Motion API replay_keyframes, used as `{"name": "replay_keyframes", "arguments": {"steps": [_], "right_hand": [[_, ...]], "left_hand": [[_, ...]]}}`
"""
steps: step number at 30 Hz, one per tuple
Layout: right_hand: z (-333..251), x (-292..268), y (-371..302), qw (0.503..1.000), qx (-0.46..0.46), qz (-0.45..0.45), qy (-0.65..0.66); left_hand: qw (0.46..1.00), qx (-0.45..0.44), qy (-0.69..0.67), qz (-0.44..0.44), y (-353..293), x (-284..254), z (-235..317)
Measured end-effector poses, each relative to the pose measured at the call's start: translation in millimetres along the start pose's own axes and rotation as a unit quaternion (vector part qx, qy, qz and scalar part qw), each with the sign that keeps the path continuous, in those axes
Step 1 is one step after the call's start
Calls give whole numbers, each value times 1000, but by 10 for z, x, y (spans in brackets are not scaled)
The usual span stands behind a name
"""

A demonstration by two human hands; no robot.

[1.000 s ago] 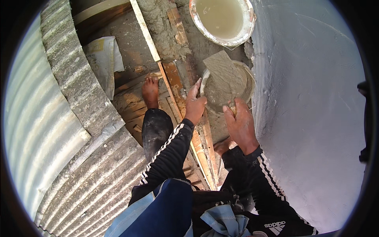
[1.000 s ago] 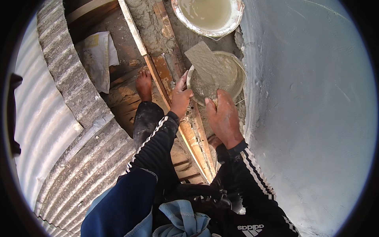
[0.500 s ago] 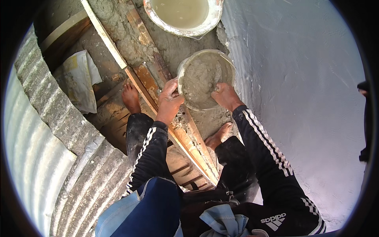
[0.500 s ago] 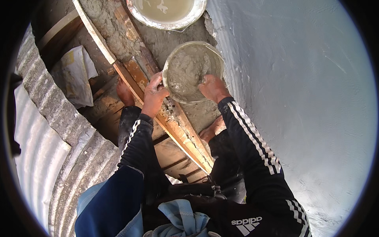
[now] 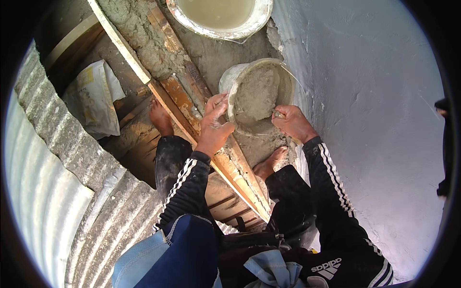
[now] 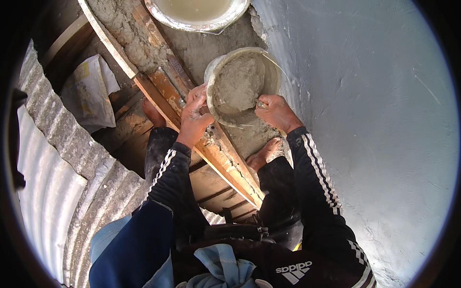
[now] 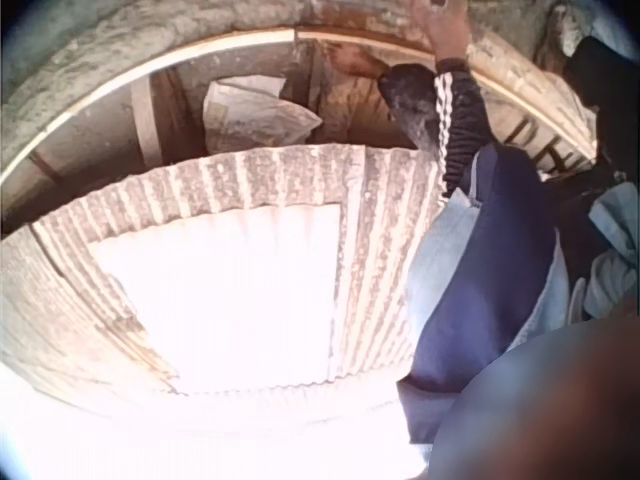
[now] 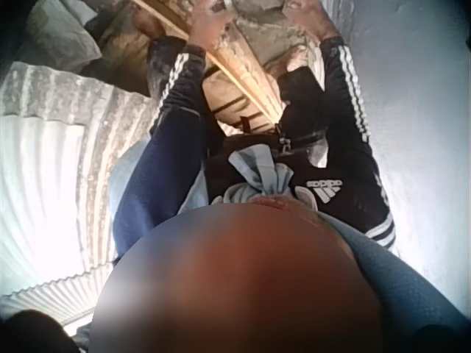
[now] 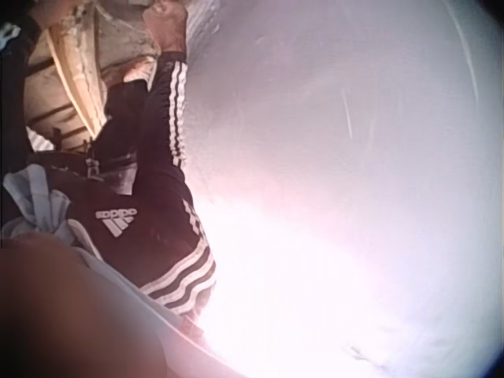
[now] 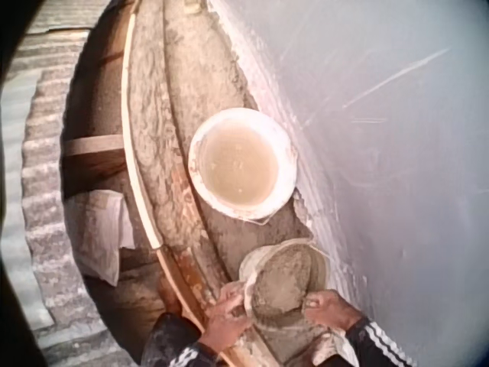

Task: The person scoops wet cement from a bucket with a trowel and spreads it along a narrow gap between corrugated roof sheets. They repeatedly smooth the cement with the trowel and occasionally use their hand to press and level the material.

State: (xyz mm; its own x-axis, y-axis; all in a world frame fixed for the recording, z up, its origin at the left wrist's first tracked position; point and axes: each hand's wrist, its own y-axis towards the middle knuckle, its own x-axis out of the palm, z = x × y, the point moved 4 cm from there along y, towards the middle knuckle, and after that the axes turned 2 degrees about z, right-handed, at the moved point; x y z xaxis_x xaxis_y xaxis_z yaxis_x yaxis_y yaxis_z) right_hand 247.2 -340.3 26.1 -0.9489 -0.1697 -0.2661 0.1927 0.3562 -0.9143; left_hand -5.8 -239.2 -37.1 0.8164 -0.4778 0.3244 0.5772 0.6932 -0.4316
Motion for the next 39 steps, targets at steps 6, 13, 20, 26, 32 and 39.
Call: {"name": "replay_keyframes", "arguments": {"steps": [6,13,20,26,32,39], "right_hand": [[132,11,-71,997,-6,-2,71],[-99,82,-410,990,-121,67,39],[-1082,401,-668,997,-60,6,56],[-2513,1216,79,955,-250,122,-107],[-2824,1632,434,931,-269,188,-158],[-2789,1578,117,929,-235,210,-195]], "left_hand": [[986,-126,-111,17,33,-37,-19],[979,-132,-149,31,62,-273,-194],[962,-142,-161,169,-55,-303,-230],[926,-136,-243,256,-108,-317,-432],[964,-14,-5,265,-148,-324,-472],[976,-101,76,179,53,-399,-319]]}}
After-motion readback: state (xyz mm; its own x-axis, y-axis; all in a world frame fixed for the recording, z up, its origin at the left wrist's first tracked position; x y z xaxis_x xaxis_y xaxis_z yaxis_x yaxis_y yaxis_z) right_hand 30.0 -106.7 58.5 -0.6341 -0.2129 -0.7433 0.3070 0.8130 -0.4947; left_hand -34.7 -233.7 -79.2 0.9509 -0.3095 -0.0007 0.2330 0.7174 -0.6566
